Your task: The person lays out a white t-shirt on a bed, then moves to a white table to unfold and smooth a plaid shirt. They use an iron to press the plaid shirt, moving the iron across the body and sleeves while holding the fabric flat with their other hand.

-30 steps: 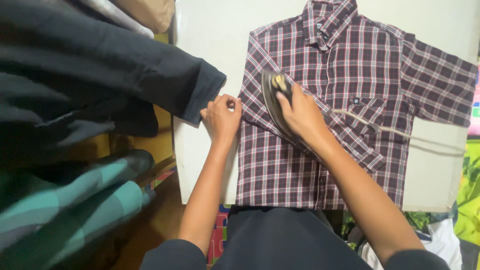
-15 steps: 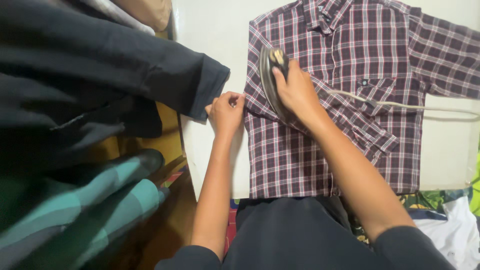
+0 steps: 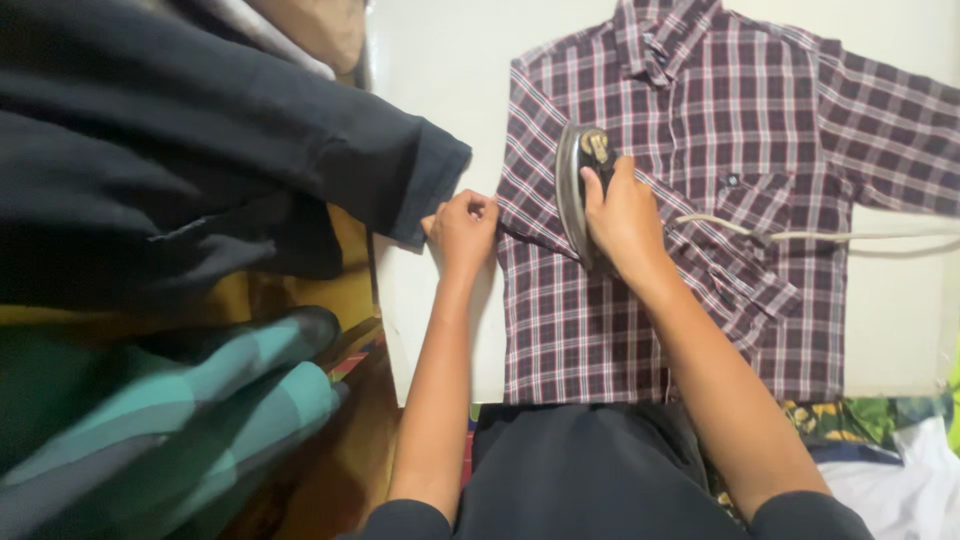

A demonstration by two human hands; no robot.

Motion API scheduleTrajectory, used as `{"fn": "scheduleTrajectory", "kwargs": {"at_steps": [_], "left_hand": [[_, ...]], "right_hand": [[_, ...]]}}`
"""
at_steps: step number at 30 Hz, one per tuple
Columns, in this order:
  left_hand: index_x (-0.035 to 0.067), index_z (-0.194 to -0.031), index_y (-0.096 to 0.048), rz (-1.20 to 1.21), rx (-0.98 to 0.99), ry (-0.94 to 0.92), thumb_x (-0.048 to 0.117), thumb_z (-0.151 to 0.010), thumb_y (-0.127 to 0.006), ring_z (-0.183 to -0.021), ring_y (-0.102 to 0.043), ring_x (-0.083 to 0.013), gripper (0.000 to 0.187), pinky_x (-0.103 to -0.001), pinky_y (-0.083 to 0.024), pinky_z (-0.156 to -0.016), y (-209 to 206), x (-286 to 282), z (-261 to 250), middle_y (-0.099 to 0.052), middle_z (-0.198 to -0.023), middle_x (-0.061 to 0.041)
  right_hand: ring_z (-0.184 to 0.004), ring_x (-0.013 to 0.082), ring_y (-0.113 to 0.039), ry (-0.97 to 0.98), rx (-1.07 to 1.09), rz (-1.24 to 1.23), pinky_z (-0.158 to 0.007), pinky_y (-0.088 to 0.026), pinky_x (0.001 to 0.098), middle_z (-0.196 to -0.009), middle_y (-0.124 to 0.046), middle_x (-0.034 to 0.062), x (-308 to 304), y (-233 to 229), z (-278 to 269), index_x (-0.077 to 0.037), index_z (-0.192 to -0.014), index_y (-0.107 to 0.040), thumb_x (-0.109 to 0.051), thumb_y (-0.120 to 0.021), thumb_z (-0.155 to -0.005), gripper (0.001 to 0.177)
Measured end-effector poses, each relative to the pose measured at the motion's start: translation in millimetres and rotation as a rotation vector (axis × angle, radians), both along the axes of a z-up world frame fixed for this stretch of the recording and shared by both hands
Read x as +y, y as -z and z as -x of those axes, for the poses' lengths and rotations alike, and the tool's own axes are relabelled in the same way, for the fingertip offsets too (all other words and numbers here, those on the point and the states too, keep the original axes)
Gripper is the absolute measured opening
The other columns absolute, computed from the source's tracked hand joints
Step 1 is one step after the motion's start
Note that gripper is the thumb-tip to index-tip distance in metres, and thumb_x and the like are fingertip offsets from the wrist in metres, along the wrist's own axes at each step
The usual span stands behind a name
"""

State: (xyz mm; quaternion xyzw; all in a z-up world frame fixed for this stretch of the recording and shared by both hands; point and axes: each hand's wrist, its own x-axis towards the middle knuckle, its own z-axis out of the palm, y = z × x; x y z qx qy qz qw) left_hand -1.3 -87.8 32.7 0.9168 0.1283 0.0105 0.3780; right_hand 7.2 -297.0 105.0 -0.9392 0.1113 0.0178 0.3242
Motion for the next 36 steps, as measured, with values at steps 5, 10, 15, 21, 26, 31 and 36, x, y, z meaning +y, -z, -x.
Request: {"fn": "scheduleTrajectory", "kwargs": {"at_steps": [5,10,15,21,26,31,36], "left_hand": [[0.016,-0.077,-0.075,0.030,-0.029,-0.008,0.036,-0.085,-0.076,-0.081,-0.067,-0.0199,0.022,-0.037,-0.039,-0.086,7,-1,-1,-0.072,-0.073,-0.001],[0.016,-0.077,-0.077,0.041,-0.034,-0.011,0.037,-0.084,-0.076,-0.078,-0.069,-0.0203,0.023,-0.037,-0.039,-0.086,4,1,1,-0.074,-0.076,-0.002],[0.014,-0.083,-0.078,0.060,0.047,0.037,0.040,-0.089,-0.074,-0.077,-0.070,-0.0214,0.026,-0.036,-0.040,-0.087,8,4,4,-0.074,-0.075,-0.005],[0.013,-0.082,-0.076,0.053,0.027,-0.003,0.037,-0.087,-0.073,-0.077,-0.071,-0.0228,0.025,-0.037,-0.040,-0.086,16,6,-4,-0.075,-0.077,-0.004],[0.012,-0.078,-0.074,0.004,-0.009,-0.042,0.035,-0.084,-0.074,-0.079,-0.071,-0.0256,0.024,-0.039,-0.041,-0.085,13,-2,-4,-0.075,-0.077,-0.005],[0.011,-0.079,-0.073,-0.080,0.090,-0.029,0.030,-0.084,-0.071,-0.088,-0.070,-0.0295,0.020,-0.043,-0.044,-0.089,-4,-10,-3,-0.077,-0.085,-0.007],[0.012,-0.116,-0.069,-0.407,0.094,0.039,0.030,-0.085,-0.069,-0.120,-0.058,-0.0352,0.035,-0.058,-0.041,-0.099,-3,-39,-36,-0.065,-0.126,-0.012]], "right_hand": [[-0.091,0.0574,-0.064,0.057,0.006,0.038,-0.078,-0.051,0.0602,-0.094,-0.067,0.0381,10,2,-57,0.006,-0.114,-0.055,-0.038,-0.059,-0.105,0.045],[-0.091,0.0525,-0.069,0.034,0.040,-0.177,-0.079,-0.054,0.0551,-0.096,-0.069,0.0357,10,-8,-22,0.006,-0.114,-0.054,-0.037,-0.057,-0.103,0.044],[-0.094,0.0550,-0.066,-0.023,0.129,-0.098,-0.080,-0.053,0.0567,-0.096,-0.068,0.0370,45,5,12,0.006,-0.110,-0.056,-0.039,-0.059,-0.103,0.046],[-0.089,0.0560,-0.066,-0.040,-0.003,-0.060,-0.076,-0.054,0.0597,-0.092,-0.067,0.0376,67,15,-41,0.008,-0.114,-0.053,-0.038,-0.057,-0.106,0.046],[-0.084,0.0576,-0.066,-0.081,-0.012,-0.041,-0.073,-0.053,0.0604,-0.086,-0.068,0.0375,52,11,-44,0.007,-0.114,-0.051,-0.037,-0.058,-0.103,0.046],[-0.082,0.0564,-0.067,0.026,0.067,-0.023,-0.070,-0.054,0.0596,-0.086,-0.067,0.0377,17,5,26,0.008,-0.113,-0.050,-0.038,-0.056,-0.105,0.048],[-0.081,0.0566,-0.066,0.056,0.020,0.030,-0.069,-0.053,0.0608,-0.085,-0.068,0.0364,14,16,-1,0.007,-0.110,-0.051,-0.039,-0.060,-0.103,0.047]]}}
